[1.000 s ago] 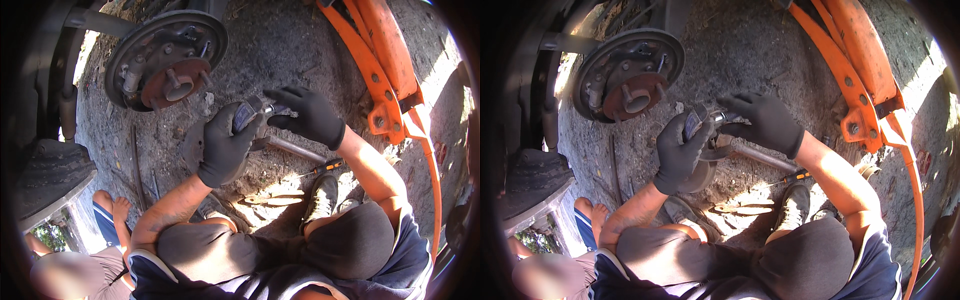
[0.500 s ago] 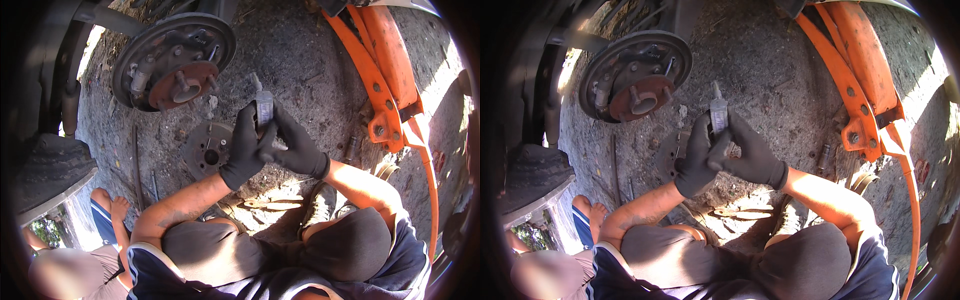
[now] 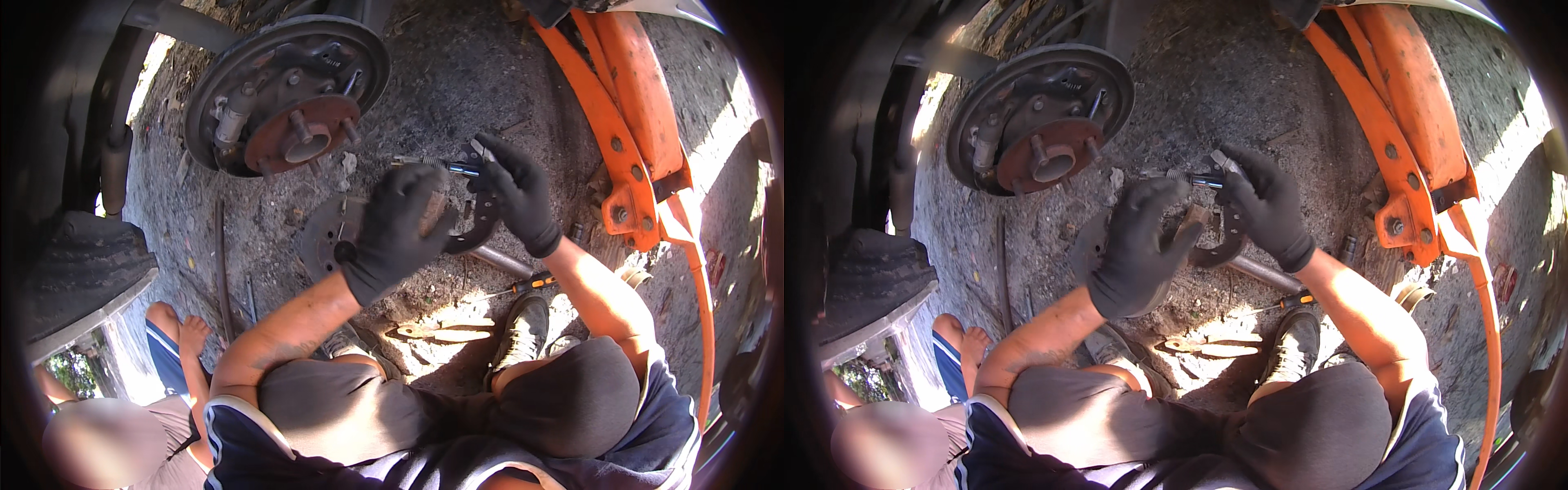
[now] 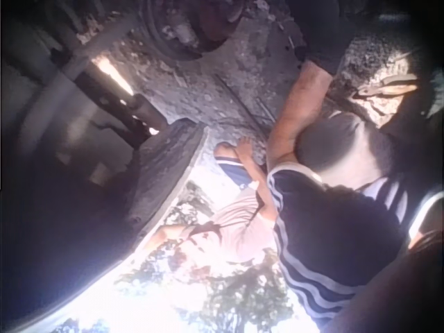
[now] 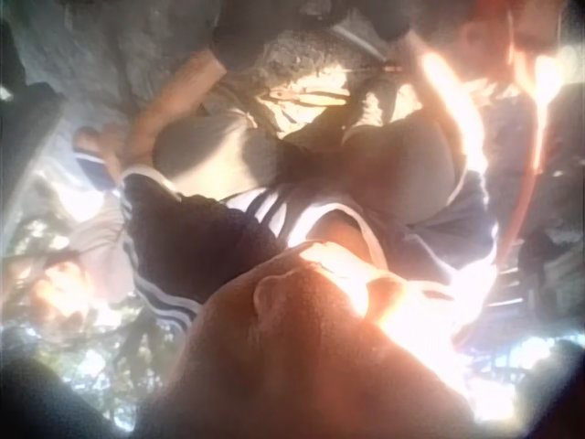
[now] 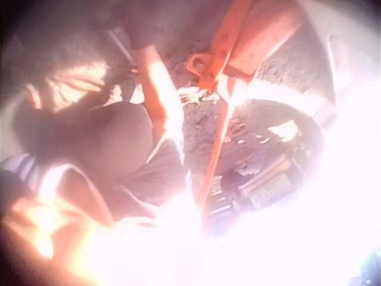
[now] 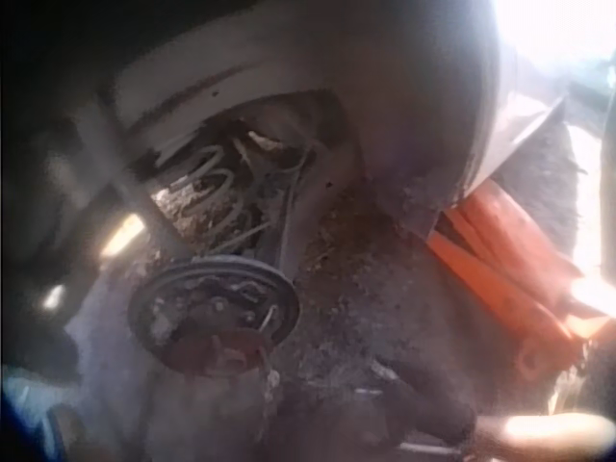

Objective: The person removes a brake drum, cleans a brake shoe with a rag, and installs it into the brake assembly using pliers and a hammer. The person then uses pliers to adjust components within the assembly.

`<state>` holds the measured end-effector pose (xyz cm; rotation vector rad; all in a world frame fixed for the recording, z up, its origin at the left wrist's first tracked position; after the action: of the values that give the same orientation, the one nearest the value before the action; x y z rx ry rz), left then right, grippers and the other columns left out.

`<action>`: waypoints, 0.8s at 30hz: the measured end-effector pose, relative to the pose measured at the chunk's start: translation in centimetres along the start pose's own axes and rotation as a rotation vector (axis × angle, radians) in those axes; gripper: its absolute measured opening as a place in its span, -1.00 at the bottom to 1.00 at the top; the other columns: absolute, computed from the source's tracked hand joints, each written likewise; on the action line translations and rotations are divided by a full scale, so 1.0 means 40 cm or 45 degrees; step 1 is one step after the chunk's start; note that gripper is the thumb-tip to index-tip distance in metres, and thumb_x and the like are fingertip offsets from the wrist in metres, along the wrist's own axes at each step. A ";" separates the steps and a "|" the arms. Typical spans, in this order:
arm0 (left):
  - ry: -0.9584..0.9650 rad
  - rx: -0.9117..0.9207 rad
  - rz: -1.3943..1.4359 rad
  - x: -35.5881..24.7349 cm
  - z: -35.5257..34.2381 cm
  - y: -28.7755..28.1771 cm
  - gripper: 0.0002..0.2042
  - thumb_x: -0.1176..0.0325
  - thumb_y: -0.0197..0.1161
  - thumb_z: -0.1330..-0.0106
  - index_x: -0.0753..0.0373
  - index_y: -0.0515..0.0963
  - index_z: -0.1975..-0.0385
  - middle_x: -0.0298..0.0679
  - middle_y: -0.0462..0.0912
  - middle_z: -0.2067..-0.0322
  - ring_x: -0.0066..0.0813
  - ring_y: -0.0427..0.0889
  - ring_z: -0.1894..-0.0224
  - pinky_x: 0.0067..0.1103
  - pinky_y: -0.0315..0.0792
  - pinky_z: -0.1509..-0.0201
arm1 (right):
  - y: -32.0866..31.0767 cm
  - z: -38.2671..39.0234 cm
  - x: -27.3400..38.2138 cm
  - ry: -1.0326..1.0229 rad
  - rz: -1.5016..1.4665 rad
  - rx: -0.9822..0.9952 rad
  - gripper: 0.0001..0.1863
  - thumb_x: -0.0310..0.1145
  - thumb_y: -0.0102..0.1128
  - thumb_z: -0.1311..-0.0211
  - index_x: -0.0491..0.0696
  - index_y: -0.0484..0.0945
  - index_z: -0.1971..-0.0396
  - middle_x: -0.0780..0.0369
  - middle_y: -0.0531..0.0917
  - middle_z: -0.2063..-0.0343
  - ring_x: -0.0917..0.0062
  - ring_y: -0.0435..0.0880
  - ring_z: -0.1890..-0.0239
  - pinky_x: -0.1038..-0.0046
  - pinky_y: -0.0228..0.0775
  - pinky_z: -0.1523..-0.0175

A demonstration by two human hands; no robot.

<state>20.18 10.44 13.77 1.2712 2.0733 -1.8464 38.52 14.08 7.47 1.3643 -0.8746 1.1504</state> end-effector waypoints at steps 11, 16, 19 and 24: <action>0.080 -0.153 -0.083 0.069 -0.017 -0.121 -0.59 0.40 0.53 -0.06 0.30 0.64 0.06 -0.11 0.68 0.34 -0.22 0.69 0.34 -0.43 0.53 0.27 | -0.015 -0.033 0.106 -0.111 0.163 0.222 -0.60 -0.39 -0.03 -0.42 -0.19 0.51 -0.18 0.26 0.68 0.26 0.69 0.58 0.27 0.60 0.43 0.15; 0.040 -0.012 0.069 0.058 -0.035 -0.143 -0.65 0.40 0.52 -0.07 0.32 0.66 0.13 -0.12 0.69 0.36 -0.25 0.69 0.37 -0.45 0.52 0.31 | -0.019 -0.033 0.101 0.017 0.000 0.194 -0.61 -0.33 0.06 -0.47 -0.21 0.50 -0.18 0.24 0.69 0.18 0.68 0.60 0.17 0.56 0.48 0.05; 0.213 -0.029 -0.130 0.057 -0.029 -0.153 -0.62 0.37 0.51 -0.07 0.31 0.64 0.09 -0.14 0.69 0.36 -0.25 0.68 0.38 -0.43 0.51 0.33 | -0.021 -0.038 0.094 -0.035 -0.004 0.249 -0.60 -0.33 0.12 -0.46 -0.22 0.50 -0.18 0.23 0.70 0.12 0.67 0.62 0.10 0.54 0.50 -0.01; 0.446 0.033 -0.476 0.043 -0.020 -0.161 -0.56 0.32 0.50 -0.09 0.27 0.60 0.02 -0.17 0.68 0.28 -0.25 0.66 0.34 -0.39 0.50 0.30 | -0.017 -0.032 0.111 0.091 0.105 0.260 -0.62 -0.35 0.14 -0.45 -0.23 0.52 -0.14 0.23 0.70 0.11 0.66 0.64 0.09 0.54 0.51 -0.03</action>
<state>15.46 12.48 18.06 1.3740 2.6347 -1.9015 40.10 15.92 11.47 1.4530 -0.7852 1.3742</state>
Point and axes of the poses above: each hand's wrist, its own z-axis away from the middle knuckle, its own y-axis out of the palm, x = y × z, the point moved 4 cm from there along -z, towards the middle knuckle
